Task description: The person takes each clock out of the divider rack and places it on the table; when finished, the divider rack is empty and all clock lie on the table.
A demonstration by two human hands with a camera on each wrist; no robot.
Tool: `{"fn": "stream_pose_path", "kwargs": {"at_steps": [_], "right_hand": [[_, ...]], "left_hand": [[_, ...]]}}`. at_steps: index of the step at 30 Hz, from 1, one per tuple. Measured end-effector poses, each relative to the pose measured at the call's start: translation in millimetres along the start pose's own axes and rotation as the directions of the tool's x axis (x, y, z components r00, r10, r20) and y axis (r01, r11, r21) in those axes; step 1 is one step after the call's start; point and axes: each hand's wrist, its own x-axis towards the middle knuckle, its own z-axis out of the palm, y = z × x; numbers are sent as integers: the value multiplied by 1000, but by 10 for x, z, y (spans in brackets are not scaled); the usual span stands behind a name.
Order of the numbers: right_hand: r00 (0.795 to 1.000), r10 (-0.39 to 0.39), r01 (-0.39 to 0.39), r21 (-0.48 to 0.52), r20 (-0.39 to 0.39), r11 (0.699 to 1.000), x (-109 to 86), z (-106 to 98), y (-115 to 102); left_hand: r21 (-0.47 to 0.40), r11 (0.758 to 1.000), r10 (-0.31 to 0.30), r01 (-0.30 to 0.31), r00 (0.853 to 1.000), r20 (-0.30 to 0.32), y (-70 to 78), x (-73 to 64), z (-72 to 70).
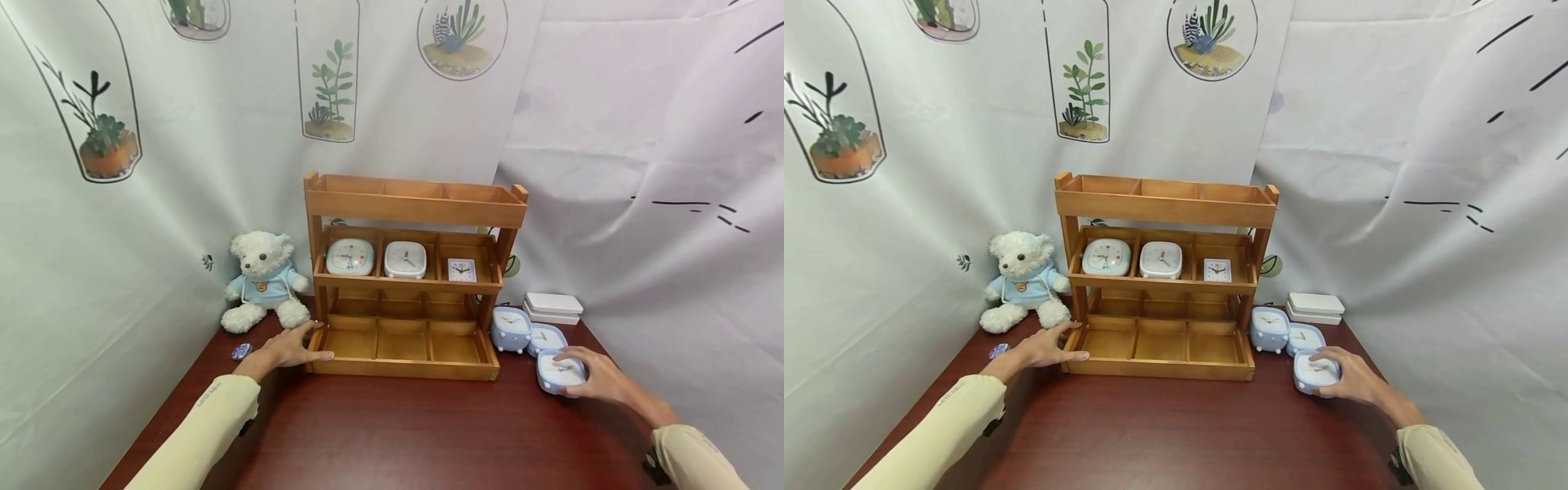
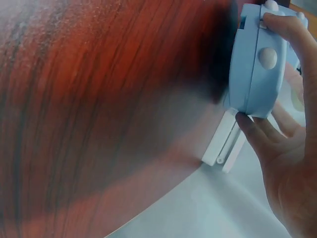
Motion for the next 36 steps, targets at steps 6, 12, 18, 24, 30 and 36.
{"fn": "stream_pose_path", "kwargs": {"at_steps": [6,12,18,24,30,36], "right_hand": [[1000,-11,11,23,8,1000,-20,10,-20],[999,0,-2,43,42,999,-21,5,-8],[993,47,-47,-3,107,999,-33,-20,-7],[992,40,-39,-7,117,999,-31,-49,-24],[996,9,-8,-11,91,1000,-3,-76,-24],[998,9,-8,-14,58,1000,52,-133,-59]], "left_hand": [[-2,1000,-6,6,1000,6,5,9,-1],[6,1000,1,-1,1000,-3,24,3,-25],[14,1000,8,-8,1000,-3,33,2,-29],[9,1000,5,-5,1000,1,15,7,6],[5,1000,1,-1,1000,1,-9,1,20],[9,1000,1,-1,1000,1,-15,-4,12]]}}
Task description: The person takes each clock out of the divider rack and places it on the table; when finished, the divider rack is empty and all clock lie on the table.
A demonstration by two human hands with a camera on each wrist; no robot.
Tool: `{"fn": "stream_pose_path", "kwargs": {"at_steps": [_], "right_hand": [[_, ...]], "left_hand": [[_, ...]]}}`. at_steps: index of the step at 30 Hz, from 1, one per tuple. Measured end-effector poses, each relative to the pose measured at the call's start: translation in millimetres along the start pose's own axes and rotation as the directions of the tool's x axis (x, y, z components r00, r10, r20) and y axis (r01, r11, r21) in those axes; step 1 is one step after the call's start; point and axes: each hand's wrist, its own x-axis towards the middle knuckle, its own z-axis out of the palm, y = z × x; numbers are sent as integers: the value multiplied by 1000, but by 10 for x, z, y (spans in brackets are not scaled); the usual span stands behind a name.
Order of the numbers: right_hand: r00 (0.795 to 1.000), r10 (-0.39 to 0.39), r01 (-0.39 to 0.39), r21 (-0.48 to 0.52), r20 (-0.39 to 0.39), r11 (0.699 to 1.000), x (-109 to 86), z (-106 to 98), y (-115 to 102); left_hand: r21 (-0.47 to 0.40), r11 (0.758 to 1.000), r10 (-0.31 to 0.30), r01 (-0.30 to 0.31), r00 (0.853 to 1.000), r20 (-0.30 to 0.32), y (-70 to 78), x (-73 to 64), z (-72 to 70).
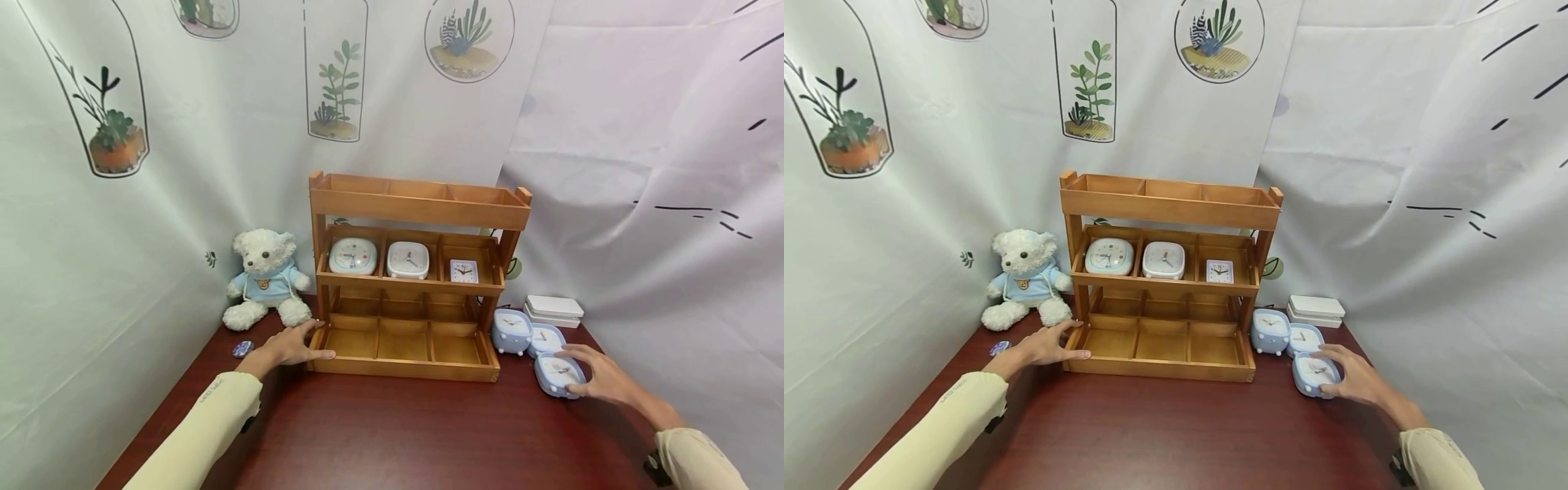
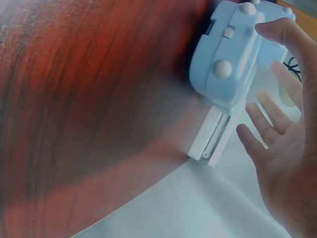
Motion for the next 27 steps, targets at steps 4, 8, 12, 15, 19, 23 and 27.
{"fn": "stream_pose_path", "kwargs": {"at_steps": [4,8,12,15,19,23,27], "right_hand": [[1000,22,-22,1,-10,1000,49,-40,-58],[999,28,-28,11,-20,1000,157,-112,-148],[999,18,-17,35,-38,999,313,-200,-234],[999,0,2,39,-54,999,433,-262,-289],[998,-13,15,38,-60,999,592,-344,-370],[998,-12,16,53,-63,998,773,-444,-498],[997,-26,35,111,-77,993,966,-526,-621]], "left_hand": [[5,1000,-4,4,1000,3,3,3,1],[9,1000,-1,1,1000,2,9,-8,-9],[5,1000,3,-3,1000,-7,20,-20,-18],[7,1000,9,-8,1000,-11,29,-22,-21],[7,1000,8,-8,1000,-8,34,-20,-21],[7,1000,4,-4,1000,-2,35,-24,-23],[11,1000,5,-5,1000,-4,37,-21,-29]]}}
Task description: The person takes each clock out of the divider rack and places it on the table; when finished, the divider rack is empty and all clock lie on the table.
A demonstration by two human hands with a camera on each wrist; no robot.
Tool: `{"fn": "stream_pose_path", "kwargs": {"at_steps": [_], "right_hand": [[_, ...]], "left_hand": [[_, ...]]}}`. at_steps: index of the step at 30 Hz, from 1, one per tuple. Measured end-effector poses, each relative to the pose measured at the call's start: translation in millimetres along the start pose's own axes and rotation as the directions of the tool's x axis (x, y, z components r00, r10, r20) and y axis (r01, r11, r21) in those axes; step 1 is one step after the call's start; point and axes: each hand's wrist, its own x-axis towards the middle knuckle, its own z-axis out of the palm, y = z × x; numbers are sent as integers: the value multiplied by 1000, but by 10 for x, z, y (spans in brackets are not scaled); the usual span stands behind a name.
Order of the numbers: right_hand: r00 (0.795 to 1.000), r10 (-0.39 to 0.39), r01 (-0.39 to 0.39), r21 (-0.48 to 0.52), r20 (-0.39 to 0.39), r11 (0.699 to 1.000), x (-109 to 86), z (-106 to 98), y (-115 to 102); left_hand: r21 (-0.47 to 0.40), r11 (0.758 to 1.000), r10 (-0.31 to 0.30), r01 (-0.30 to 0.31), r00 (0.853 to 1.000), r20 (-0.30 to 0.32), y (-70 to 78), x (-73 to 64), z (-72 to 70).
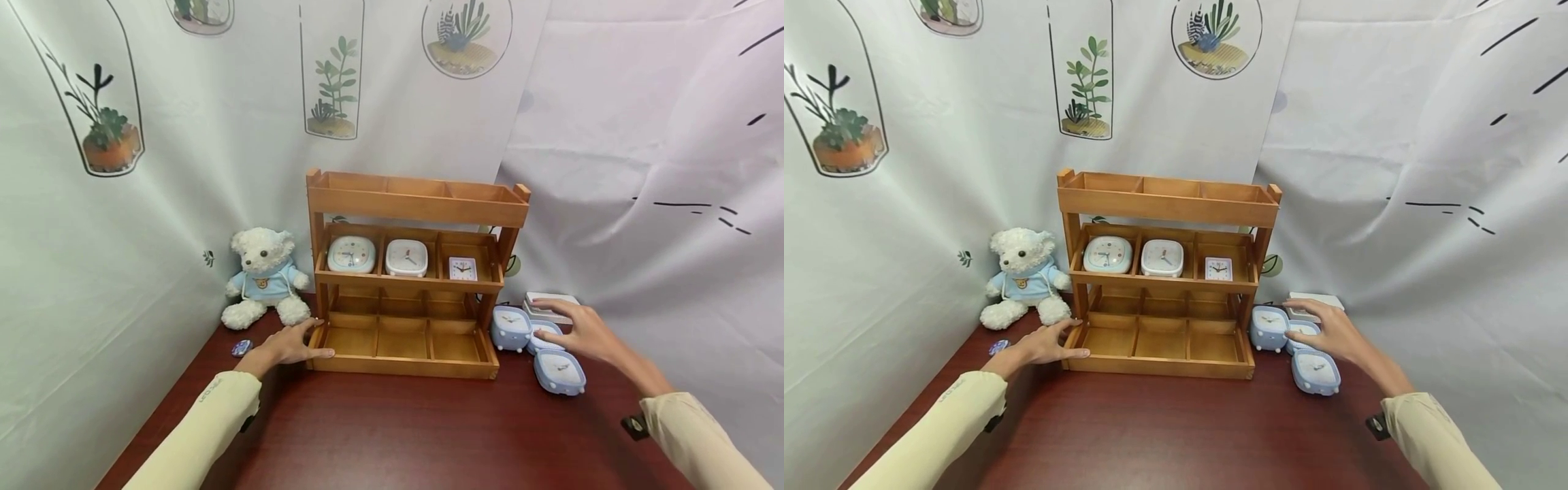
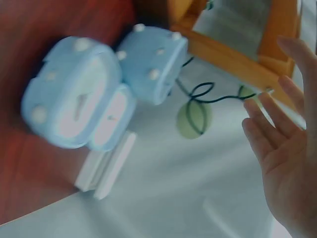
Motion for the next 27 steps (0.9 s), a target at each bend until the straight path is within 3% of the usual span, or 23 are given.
{"fn": "stream_pose_path", "kwargs": {"at_steps": [14,27], "right_hand": [[1000,19,-19,52,9,998,724,-49,-271],[998,44,-46,73,40,996,1438,289,-367]], "left_hand": [[4,1000,-7,7,1000,4,-22,18,16],[2,1000,1,-1,1000,-5,-10,-3,15]]}}
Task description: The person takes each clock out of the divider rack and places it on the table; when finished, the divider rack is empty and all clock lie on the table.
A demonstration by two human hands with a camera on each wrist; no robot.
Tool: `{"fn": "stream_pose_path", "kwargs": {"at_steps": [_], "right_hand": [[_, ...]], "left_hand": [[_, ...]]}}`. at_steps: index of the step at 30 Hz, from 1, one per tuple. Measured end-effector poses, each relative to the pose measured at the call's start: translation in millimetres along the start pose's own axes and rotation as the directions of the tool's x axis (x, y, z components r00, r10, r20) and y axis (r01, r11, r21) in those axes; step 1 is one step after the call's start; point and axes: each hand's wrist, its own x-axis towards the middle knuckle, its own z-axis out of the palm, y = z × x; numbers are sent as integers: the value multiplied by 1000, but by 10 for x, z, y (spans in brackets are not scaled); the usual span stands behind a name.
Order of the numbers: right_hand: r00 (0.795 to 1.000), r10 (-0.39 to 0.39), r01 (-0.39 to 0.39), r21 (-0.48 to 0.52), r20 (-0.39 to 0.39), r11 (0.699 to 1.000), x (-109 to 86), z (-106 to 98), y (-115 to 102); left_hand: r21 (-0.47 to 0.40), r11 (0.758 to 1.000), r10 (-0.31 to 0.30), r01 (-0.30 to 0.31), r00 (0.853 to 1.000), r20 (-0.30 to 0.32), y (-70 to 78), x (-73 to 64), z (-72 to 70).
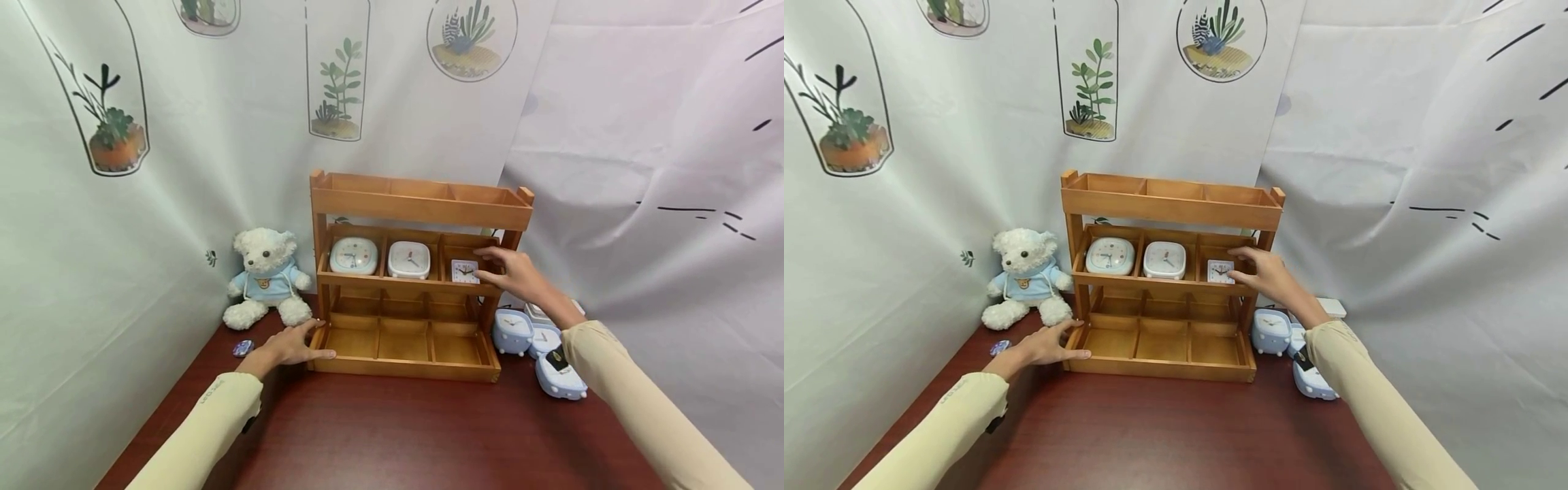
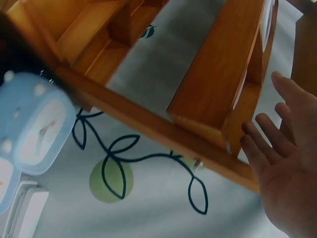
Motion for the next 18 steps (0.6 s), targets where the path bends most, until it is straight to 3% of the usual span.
{"fn": "stream_pose_path", "kwargs": {"at_steps": [11,18], "right_hand": [[984,102,-102,-1,145,995,226,148,0],[978,71,-62,-52,197,997,260,210,61]], "left_hand": [[-4,1000,-13,13,1000,0,-20,18,14],[3,1000,-14,14,1000,11,-8,21,-13]]}}
